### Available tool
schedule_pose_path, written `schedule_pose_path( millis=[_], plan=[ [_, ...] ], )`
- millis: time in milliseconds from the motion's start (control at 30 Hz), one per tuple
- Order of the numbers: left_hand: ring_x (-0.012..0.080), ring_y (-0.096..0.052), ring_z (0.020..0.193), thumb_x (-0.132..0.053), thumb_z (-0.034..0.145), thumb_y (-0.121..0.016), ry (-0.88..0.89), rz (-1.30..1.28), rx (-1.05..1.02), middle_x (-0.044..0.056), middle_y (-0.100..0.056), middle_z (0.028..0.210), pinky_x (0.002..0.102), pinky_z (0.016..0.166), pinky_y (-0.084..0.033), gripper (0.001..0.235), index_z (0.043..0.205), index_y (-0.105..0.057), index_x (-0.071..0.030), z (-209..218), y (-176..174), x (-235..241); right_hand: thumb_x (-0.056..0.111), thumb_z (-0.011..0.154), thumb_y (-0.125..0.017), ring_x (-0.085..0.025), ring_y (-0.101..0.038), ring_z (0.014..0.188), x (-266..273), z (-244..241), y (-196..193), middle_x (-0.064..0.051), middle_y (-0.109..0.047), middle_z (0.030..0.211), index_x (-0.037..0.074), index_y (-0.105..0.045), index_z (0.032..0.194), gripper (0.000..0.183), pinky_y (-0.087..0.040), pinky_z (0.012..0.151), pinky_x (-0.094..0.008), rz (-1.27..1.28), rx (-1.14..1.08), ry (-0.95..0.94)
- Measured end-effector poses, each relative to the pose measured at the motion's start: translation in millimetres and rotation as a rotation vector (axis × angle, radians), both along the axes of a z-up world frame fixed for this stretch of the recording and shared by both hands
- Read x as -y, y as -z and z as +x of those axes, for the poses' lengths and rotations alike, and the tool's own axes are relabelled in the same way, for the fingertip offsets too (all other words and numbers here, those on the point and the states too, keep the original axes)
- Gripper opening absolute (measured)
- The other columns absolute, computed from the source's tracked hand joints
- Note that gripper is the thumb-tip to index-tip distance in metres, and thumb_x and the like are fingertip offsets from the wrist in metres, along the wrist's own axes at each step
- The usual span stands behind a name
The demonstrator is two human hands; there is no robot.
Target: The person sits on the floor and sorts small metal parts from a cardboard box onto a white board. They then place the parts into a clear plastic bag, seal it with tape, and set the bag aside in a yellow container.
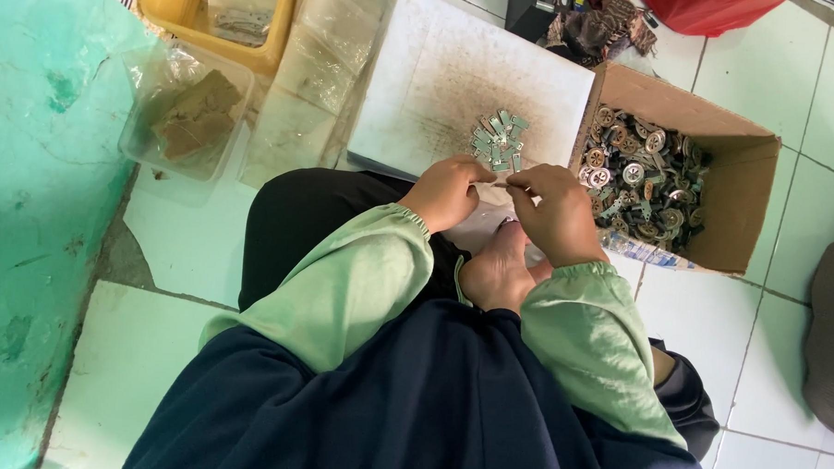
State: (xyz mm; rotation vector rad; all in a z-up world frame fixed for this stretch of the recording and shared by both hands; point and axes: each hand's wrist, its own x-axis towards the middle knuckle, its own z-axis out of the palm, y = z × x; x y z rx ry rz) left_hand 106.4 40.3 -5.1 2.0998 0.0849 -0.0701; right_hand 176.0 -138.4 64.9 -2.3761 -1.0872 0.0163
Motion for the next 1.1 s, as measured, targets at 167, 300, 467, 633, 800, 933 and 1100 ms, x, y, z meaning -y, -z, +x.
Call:
schedule_pose_path(
  millis=[167,300,467,633,800,933,1100],
  plan=[
    [0.0375,-0.070,0.110,-0.006,0.092,-0.053,-0.019,-0.012,0.045,0.010,-0.067,0.120,0.044,0.095,-0.058,0.035,0.119,-0.075,-0.009,-2,9,1,-0.001,0.089,-0.076,-0.025,-0.069,0.075,0,1,1,-0.010,-0.074,0.087,0.009,-0.081,0.105,0.019,-0.059,0.069,-0.036,0.066,-0.058,-0.043],
    [0.0389,-0.069,0.111,-0.005,0.091,-0.053,-0.027,-0.039,0.132,0.011,-0.069,0.121,0.045,0.096,-0.059,0.035,0.118,-0.075,-0.011,-9,10,9,0.004,0.094,-0.076,-0.025,-0.068,0.074,19,37,38,-0.011,-0.072,0.088,0.010,-0.080,0.109,0.017,-0.056,0.067,-0.036,0.150,-0.060,0.138],
    [0.0366,-0.070,0.111,-0.006,0.090,-0.055,-0.001,-0.067,0.148,0.011,-0.071,0.120,0.043,0.095,-0.059,0.035,0.118,-0.076,-0.011,-18,9,4,0.024,0.092,-0.075,-0.028,-0.070,0.081,17,55,88,-0.007,-0.069,0.090,0.018,-0.079,0.110,0.019,-0.058,0.073,-0.044,-0.151,-0.116,0.301],
    [0.0336,-0.070,0.111,-0.009,0.090,-0.055,0.010,-0.020,0.122,0.008,-0.071,0.120,0.041,0.095,-0.060,0.035,0.119,-0.076,-0.014,-14,22,4,0.029,0.091,-0.073,-0.034,-0.070,0.096,7,57,101,-0.008,-0.065,0.097,0.021,-0.077,0.116,0.027,-0.058,0.086,-0.048,-0.252,-0.157,0.369],
    [0.0328,-0.072,0.109,-0.010,0.091,-0.056,0.029,0.002,0.094,0.008,-0.072,0.119,0.040,0.094,-0.060,0.034,0.117,-0.076,-0.011,-8,24,5,0.024,0.089,-0.075,-0.033,-0.068,0.097,11,58,98,-0.008,-0.064,0.094,0.019,-0.075,0.105,0.017,-0.056,0.088,-0.047,-0.202,-0.210,0.365],
    [0.0326,-0.072,0.108,-0.009,0.090,-0.057,0.034,0.012,0.099,0.008,-0.072,0.118,0.039,0.092,-0.061,0.033,0.117,-0.076,-0.011,-7,22,6,0.020,0.094,-0.070,-0.029,-0.068,0.095,4,46,87,-0.007,-0.064,0.096,0.018,-0.076,0.109,0.017,-0.057,0.086,-0.043,-0.121,-0.299,0.322],
    [0.0310,-0.073,0.107,-0.008,0.090,-0.056,0.028,0.004,0.110,0.006,-0.073,0.117,0.038,0.092,-0.061,0.033,0.116,-0.077,-0.011,-9,19,7,0.026,0.092,-0.074,-0.033,-0.067,0.105,2,46,91,-0.008,-0.062,0.105,0.022,-0.072,0.118,0.027,-0.057,0.091,-0.048,-0.254,-0.229,0.231]
  ],
)
